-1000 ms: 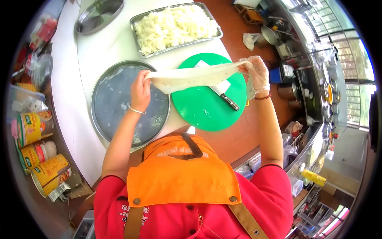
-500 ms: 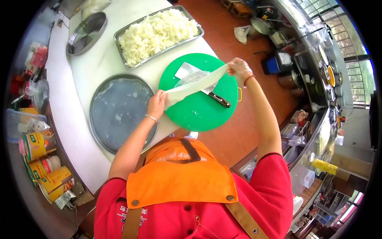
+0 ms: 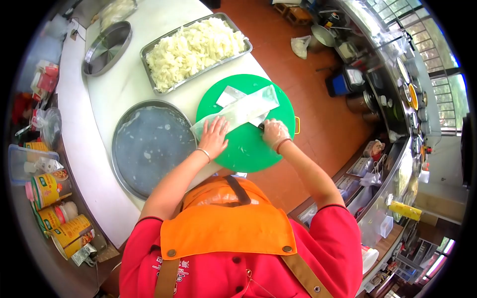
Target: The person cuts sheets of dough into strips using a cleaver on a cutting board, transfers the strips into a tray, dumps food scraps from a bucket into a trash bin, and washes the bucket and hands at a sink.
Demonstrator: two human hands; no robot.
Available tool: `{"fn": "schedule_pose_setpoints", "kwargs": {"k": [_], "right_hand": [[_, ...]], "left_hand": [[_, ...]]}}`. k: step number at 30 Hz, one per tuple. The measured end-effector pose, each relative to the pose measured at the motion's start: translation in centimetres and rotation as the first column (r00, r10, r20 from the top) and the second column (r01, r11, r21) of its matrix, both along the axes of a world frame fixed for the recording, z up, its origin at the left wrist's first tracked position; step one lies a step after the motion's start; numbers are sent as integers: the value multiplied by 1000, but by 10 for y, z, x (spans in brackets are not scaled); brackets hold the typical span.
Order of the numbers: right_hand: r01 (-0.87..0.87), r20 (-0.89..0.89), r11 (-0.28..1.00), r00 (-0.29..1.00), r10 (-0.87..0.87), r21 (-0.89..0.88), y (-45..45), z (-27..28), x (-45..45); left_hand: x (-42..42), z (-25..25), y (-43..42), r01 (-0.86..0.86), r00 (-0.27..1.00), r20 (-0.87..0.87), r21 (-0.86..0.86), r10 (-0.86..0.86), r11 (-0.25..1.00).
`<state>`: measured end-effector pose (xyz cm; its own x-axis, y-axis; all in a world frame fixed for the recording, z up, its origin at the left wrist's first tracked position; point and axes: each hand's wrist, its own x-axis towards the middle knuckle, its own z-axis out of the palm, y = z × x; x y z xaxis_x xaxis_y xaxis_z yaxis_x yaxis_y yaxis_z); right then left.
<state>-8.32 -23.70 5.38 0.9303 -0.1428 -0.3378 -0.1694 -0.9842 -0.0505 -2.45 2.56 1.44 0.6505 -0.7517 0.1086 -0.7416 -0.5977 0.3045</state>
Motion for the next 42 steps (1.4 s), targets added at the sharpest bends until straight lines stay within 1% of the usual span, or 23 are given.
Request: {"fn": "schedule_pose_setpoints", "kwargs": {"k": [3,6,9,11,12,15,19,21,23,24,26,27,28,29,30,31,32,33,34,37,39,41,42], "right_hand": [[-84,0,993,996,85,-78,-2,-6,-5],[25,-80,995,997,-17,99,-24,-1,-4],[-5,-57,999,998,7,34,-56,1,-8],[-22,-73,999,997,20,-32,-82,3,-11],[-104,4,992,995,104,-78,-101,-6,-17],[-132,-36,964,991,127,-233,-133,-3,-22],[-170,4,928,983,182,-332,-166,7,-24],[-168,-9,908,984,178,-385,-182,14,-26],[-129,3,914,990,141,-384,-199,19,-29],[-6,-12,946,1000,2,-323,-202,29,-30],[105,-26,943,992,-120,-317,-215,42,-39],[139,-32,928,987,-159,-345,-203,64,-44],[214,29,921,976,-216,-327,-218,50,-48],[241,61,927,971,-233,-289,-204,66,-54],[314,81,912,949,-303,-264,-202,65,-58],[258,26,927,965,-260,-271,-192,76,-66],[267,108,938,962,-249,-220,-196,60,-76],[264,190,952,954,-234,-153,-185,57,-84],[156,174,977,976,-130,-148,-170,64,-92],[-53,76,991,995,63,-119,-170,23,-109],[-213,-55,971,977,208,-110,-152,4,-112],[-467,-56,874,884,464,-134,-118,8,-105],[-532,-12,835,844,536,-144,-120,-11,-105]], "left_hand": [[5,-13,-6,-79,997,-1,209,81,975],[8,-33,-9,-103,992,96,264,80,959],[6,-22,-13,-94,995,45,336,83,937],[6,-22,-12,-84,996,44,332,73,940],[6,-22,-12,-81,997,45,328,70,941],[6,-20,-12,-74,997,20,354,72,932],[4,-13,-14,-78,995,-25,345,92,935],[4,-11,-14,-75,995,-44,333,95,940],[3,-16,-14,-80,995,-33,316,95,945],[3,-18,-14,-87,995,-25,309,100,947],[2,-15,-13,-83,995,-34,306,98,948],[1,-14,-13,-85,994,-37,305,101,949],[-1,-12,-13,-87,992,-63,309,112,947],[-3,-13,-14,-67,994,-66,284,90,956],[-8,-16,-13,-52,995,-70,261,72,964],[-13,-18,-6,-37,995,-76,238,56,971],[-21,-15,6,-58,993,-95,141,72,988],[-30,-8,15,-80,990,-110,39,84,996],[-37,-2,23,-99,988,-122,-65,90,993],[-56,-1,82,-384,918,-218,-265,333,885],[-73,-3,131,-496,860,-279,-265,426,827],[-91,-5,176,-488,833,-330,-62,444,871],[-100,-4,194,-435,847,-343,-5,407,900]]}}
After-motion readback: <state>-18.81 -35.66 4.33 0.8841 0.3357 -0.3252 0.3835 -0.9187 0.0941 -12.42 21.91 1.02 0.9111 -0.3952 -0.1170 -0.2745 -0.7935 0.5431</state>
